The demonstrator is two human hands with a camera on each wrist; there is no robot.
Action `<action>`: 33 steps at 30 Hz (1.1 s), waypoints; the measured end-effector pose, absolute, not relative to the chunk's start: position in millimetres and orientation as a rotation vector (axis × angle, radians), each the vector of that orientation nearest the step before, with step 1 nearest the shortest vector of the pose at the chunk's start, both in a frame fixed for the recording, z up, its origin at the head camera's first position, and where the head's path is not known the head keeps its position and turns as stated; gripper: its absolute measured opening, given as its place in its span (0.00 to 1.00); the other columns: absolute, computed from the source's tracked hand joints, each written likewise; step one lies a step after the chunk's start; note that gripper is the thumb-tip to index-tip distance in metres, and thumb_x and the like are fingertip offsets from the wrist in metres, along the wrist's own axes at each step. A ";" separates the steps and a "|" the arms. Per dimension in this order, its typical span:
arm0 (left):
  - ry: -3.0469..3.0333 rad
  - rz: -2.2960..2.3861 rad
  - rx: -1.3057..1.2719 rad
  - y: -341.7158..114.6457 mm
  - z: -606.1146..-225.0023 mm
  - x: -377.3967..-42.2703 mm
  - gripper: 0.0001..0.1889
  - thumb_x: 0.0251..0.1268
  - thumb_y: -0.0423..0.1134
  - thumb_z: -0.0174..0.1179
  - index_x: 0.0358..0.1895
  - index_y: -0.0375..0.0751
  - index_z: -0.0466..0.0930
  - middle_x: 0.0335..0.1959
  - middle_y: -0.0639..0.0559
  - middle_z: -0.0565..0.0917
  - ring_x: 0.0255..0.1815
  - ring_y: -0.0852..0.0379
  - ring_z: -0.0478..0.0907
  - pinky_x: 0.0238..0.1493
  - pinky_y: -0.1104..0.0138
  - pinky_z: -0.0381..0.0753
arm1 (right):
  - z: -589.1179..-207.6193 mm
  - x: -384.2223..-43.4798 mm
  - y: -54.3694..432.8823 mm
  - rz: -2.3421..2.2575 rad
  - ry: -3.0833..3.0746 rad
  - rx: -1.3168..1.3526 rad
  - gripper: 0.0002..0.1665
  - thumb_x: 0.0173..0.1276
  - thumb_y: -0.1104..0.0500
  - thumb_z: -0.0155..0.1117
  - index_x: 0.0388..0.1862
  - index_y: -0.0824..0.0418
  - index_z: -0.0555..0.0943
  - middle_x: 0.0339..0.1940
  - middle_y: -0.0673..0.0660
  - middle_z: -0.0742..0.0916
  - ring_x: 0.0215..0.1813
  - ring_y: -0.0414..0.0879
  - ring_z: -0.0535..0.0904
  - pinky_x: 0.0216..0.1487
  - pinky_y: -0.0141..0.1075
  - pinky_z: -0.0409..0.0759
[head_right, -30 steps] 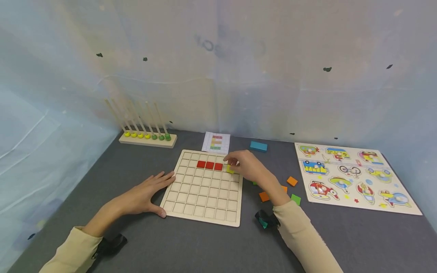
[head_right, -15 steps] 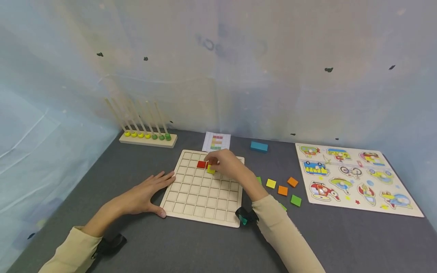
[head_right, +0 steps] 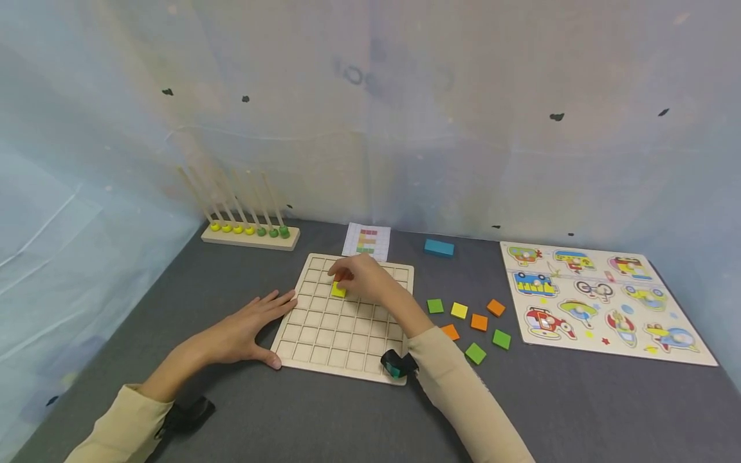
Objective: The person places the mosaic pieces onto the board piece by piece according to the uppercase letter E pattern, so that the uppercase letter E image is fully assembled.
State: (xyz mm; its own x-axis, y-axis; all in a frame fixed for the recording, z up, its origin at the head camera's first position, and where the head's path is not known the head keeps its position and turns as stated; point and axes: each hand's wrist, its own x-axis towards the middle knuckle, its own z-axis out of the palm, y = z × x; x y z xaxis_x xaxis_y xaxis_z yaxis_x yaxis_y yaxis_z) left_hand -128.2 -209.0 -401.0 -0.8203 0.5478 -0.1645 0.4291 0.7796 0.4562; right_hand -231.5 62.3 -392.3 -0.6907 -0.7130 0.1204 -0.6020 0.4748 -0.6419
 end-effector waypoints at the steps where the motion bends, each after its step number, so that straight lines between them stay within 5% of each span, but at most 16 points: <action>1: 2.684 0.587 0.752 -208.9 -400.9 -128.0 0.60 0.41 0.63 0.73 0.77 0.39 0.54 0.79 0.43 0.52 0.78 0.36 0.45 0.73 0.38 0.45 | -393.0 -231.3 61.5 -1.010 2.552 -1.151 0.14 0.67 0.67 0.65 0.52 0.65 0.83 0.40 0.54 0.87 0.43 0.43 0.83 0.47 0.32 0.81; 22: 2.684 0.598 0.751 -209.0 -399.1 -126.1 0.60 0.42 0.63 0.73 0.77 0.39 0.54 0.79 0.43 0.52 0.78 0.36 0.45 0.73 0.38 0.45 | -394.3 -223.9 58.5 -1.013 2.585 -1.118 0.12 0.67 0.68 0.65 0.49 0.66 0.84 0.38 0.54 0.88 0.40 0.43 0.83 0.43 0.31 0.81; 33: 2.681 0.599 0.757 -209.5 -400.7 -126.6 0.60 0.42 0.64 0.71 0.78 0.39 0.53 0.79 0.43 0.51 0.78 0.36 0.44 0.73 0.39 0.44 | -372.9 -201.2 97.4 -0.960 2.651 -1.159 0.13 0.65 0.68 0.68 0.49 0.66 0.84 0.41 0.56 0.88 0.41 0.43 0.83 0.44 0.35 0.83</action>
State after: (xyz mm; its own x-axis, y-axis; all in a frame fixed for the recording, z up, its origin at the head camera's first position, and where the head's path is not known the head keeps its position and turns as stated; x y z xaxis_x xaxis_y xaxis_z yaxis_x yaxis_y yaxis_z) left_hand -126.6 -209.5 -400.7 -0.8195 0.5499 -0.1616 0.4290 0.7754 0.4633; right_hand -201.2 97.4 -372.9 -0.7071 -0.6892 0.1581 -0.6306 0.5135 -0.5819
